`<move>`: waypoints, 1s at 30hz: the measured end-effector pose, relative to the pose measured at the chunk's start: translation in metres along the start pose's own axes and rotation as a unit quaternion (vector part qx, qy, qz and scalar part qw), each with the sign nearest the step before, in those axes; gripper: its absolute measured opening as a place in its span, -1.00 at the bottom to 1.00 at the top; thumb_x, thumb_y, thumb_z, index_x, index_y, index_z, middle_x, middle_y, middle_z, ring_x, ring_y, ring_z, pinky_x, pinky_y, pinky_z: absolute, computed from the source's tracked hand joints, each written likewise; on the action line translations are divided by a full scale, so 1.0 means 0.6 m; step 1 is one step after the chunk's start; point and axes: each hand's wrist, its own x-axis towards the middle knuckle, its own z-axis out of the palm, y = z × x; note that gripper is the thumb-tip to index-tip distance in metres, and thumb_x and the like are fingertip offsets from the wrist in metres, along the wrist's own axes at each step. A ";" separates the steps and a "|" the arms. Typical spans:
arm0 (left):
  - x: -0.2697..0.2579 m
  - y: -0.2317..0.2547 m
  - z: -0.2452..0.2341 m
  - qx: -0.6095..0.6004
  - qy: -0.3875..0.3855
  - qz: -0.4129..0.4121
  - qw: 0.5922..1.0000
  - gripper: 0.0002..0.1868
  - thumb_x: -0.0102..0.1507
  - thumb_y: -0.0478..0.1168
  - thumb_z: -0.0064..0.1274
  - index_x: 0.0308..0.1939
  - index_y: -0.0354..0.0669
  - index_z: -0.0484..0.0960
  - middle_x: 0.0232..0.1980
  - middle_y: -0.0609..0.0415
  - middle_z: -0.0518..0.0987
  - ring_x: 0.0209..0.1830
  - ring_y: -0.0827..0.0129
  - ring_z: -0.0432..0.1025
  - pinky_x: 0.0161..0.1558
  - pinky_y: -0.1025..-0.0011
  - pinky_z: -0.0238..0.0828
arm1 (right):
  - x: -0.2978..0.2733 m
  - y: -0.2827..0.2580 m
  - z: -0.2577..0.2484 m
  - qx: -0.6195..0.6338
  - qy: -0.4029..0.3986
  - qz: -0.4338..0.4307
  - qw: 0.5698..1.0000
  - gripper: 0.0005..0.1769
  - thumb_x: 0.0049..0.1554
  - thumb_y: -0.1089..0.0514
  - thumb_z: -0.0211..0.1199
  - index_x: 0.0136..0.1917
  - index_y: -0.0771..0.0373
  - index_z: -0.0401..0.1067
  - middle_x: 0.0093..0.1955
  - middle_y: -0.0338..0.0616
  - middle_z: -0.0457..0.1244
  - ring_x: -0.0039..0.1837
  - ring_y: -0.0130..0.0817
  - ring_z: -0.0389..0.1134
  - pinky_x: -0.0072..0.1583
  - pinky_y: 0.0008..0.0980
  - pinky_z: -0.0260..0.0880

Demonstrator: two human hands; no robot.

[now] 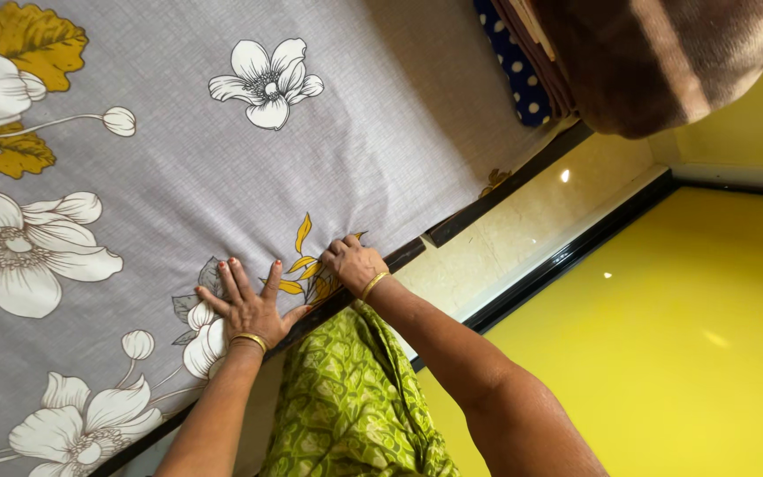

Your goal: The person smooths a floral-patterned bedsheet on a bed, then places and adjusts a pillow and folded blankets at the head of the bed. The person continues to smooth the sheet along the sides and corners, ensuring it is flat and aligned.

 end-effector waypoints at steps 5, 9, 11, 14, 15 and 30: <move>0.009 -0.009 0.013 0.004 -0.035 -0.027 0.999 0.19 -0.10 0.56 0.02 0.53 0.61 -0.15 0.60 -0.58 -0.23 0.66 -0.38 -0.44 0.31 -0.67 -0.63 | -0.001 0.009 -0.001 -0.005 0.014 -0.015 1.000 -0.67 0.14 0.14 0.12 0.19 0.02 0.45 0.18 -0.25 0.29 0.27 -0.24 0.29 0.08 -0.28 0.49; 0.005 -0.005 0.013 0.001 -0.047 -0.029 0.998 0.19 -0.12 0.55 0.02 0.52 0.67 -0.19 0.61 -0.58 -0.24 0.67 -0.37 -0.45 0.33 -0.67 -0.66 | -0.003 0.026 0.003 0.039 0.029 -0.030 0.998 -0.69 0.15 0.13 0.11 0.16 0.01 0.46 0.20 -0.29 0.30 0.26 -0.26 0.31 0.04 -0.27 0.49; 0.013 -0.005 0.013 0.034 -0.097 -0.060 0.993 0.20 -0.16 0.57 0.03 0.48 0.74 -0.23 0.61 -0.52 -0.26 0.67 -0.34 -0.46 0.34 -0.61 -0.68 | -0.002 0.041 0.002 0.051 0.022 -0.069 0.996 -0.68 0.16 0.14 0.11 0.18 0.02 0.46 0.20 -0.28 0.30 0.25 -0.24 0.32 0.03 -0.27 0.49; 0.007 -0.004 0.011 0.014 -0.064 -0.035 0.997 0.21 -0.14 0.55 -0.02 0.51 0.74 -0.29 0.61 -0.54 -0.28 0.68 -0.37 -0.44 0.35 -0.65 -0.67 | -0.019 0.060 -0.001 0.092 0.047 -0.131 0.986 -0.74 0.15 0.12 0.16 0.12 0.03 0.46 0.20 -0.29 0.33 0.24 -0.25 0.34 0.06 -0.29 0.50; 0.010 -0.005 0.009 0.011 -0.057 -0.032 0.998 0.21 -0.14 0.55 -0.03 0.50 0.75 -0.30 0.61 -0.53 -0.29 0.67 -0.37 -0.44 0.34 -0.66 -0.66 | -0.022 0.073 -0.008 0.104 0.064 -0.154 0.981 -0.77 0.14 0.11 0.18 0.08 0.04 0.47 0.21 -0.30 0.34 0.23 -0.26 0.35 0.08 -0.30 0.50; 0.002 0.086 -0.038 0.150 -0.195 -0.178 0.953 0.17 0.09 0.48 0.02 0.64 0.42 -0.25 0.68 -0.41 -0.45 0.69 -0.24 -0.57 0.38 -0.47 -0.43 | -0.119 0.410 -0.088 0.010 0.003 0.046 0.999 -0.62 0.25 -0.23 0.09 0.17 -0.06 0.51 0.03 -0.15 0.43 0.15 -0.19 0.41 0.40 0.01 0.11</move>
